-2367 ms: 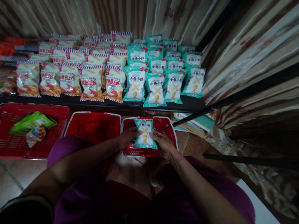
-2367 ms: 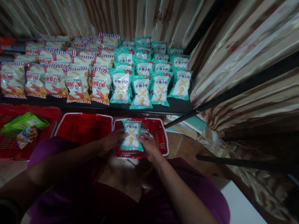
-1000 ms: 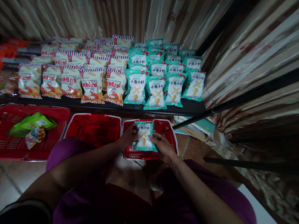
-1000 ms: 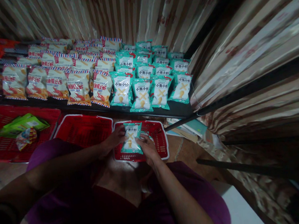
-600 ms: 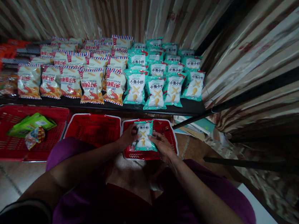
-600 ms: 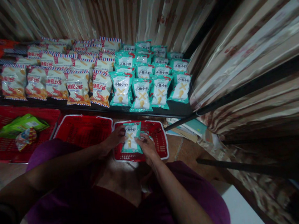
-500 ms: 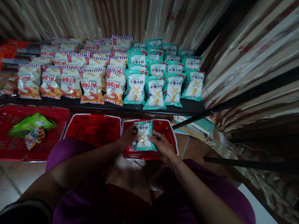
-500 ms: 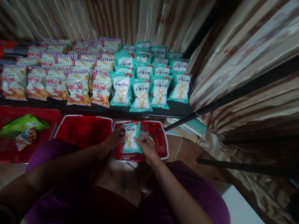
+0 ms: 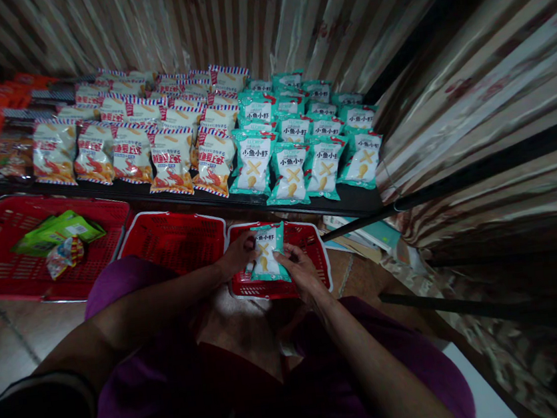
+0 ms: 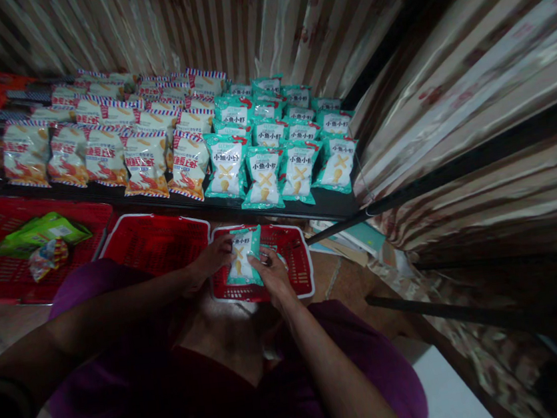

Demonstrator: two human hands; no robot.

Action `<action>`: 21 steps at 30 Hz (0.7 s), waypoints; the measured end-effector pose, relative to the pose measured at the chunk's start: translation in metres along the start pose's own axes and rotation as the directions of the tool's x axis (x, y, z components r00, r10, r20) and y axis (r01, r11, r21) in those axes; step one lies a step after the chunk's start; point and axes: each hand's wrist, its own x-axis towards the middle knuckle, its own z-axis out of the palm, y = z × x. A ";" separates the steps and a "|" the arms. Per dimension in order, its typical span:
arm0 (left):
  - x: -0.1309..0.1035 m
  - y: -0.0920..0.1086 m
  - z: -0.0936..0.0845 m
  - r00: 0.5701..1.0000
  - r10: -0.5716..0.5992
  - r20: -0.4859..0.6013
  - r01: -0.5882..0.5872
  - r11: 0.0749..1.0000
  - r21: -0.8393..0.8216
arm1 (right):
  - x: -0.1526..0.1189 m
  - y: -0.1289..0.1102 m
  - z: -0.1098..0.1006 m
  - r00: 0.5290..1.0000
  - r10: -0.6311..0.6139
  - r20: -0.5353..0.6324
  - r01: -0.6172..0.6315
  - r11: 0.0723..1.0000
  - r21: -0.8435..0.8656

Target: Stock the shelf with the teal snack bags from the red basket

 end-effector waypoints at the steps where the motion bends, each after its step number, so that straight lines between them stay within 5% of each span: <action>1: -0.001 0.001 0.000 1.000 -0.002 -0.004 0.002 1.000 -0.004 | 0.000 0.000 0.000 1.000 0.002 0.003 -0.002 1.000 0.001; 14: -0.005 0.008 0.000 0.995 -0.086 0.041 0.089 0.993 -0.082 | 0.000 0.001 0.001 0.999 -0.023 -0.030 0.021 0.998 -0.062; 21: -0.007 0.011 0.000 0.985 -0.133 0.107 0.149 0.975 -0.165 | 0.001 0.002 -0.001 0.970 -0.241 -0.038 0.211 0.905 -0.370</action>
